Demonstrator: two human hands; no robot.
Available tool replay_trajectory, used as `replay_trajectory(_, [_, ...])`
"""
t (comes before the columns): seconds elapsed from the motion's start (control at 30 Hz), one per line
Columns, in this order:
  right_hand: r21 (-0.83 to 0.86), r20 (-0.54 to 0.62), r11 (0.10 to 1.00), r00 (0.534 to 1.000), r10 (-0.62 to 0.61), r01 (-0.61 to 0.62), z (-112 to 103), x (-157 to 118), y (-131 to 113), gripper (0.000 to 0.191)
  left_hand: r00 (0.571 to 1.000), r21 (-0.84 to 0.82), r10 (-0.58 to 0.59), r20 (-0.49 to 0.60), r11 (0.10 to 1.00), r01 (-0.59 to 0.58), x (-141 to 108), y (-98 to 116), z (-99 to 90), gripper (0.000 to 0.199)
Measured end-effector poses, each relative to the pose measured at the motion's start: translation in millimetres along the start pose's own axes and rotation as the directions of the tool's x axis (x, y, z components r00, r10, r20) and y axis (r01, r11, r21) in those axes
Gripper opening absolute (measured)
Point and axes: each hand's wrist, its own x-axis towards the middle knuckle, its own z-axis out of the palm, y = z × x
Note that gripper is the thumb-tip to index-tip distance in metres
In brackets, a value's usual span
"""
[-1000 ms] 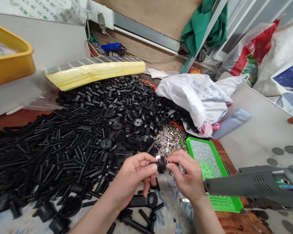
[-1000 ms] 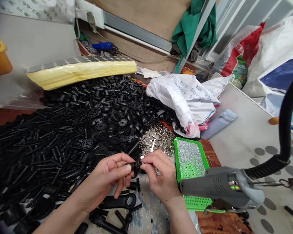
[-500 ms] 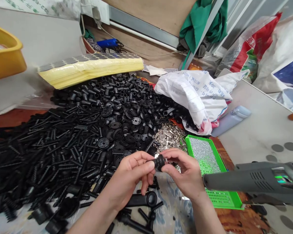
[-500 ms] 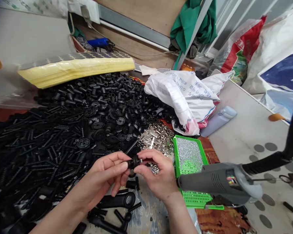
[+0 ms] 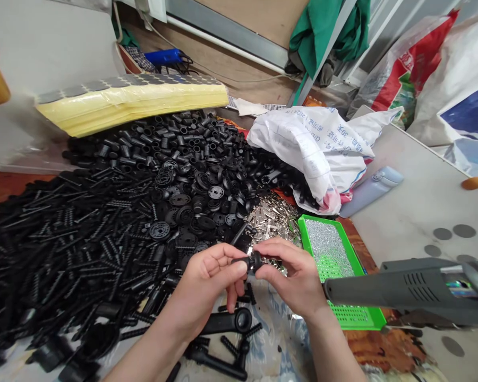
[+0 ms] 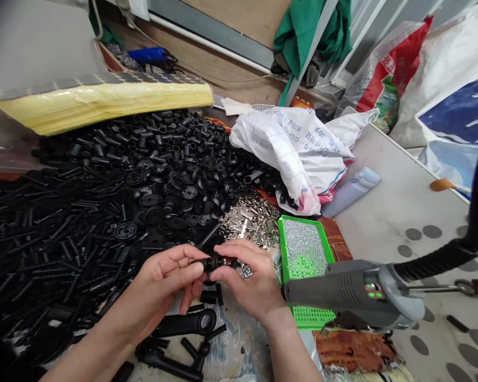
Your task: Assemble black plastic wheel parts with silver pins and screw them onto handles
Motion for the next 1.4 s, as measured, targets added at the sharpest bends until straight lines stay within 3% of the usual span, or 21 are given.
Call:
replay_trajectory(0.53, [-0.017, 0.014, 0.997, 0.997, -0.079, 0.079, -3.7, 0.0, -6.5, 0.023, 0.999, -0.060, -0.035, 0.012, 0.998, 0.035, 1.1, -0.8, 2.5, 0.028])
replay_trajectory(0.9, [-0.013, 0.044, 0.998, 0.997, -0.061, 0.062, 0.7, -0.1, -5.2, 0.019, 1.000, -0.034, -0.029, 0.002, 0.999, 0.029, 1.1, -2.7, -2.1, 0.025])
replay_trajectory(1.23, [0.024, 0.055, 0.999, 0.998, -0.027, 0.026, 1.2, 0.9, -1.3, 0.017, 0.997, 0.110, 0.056, -0.046, 0.993, -0.051, 2.4, -4.8, -0.9, 0.026])
replay_trajectory(1.4, [-0.071, 0.065, 0.993, 0.994, -0.087, 0.092, 1.9, 1.0, -2.5, 0.019, 1.000, 0.021, 0.000, -0.019, 1.000, 0.000, 3.1, -4.5, -2.9, 0.028])
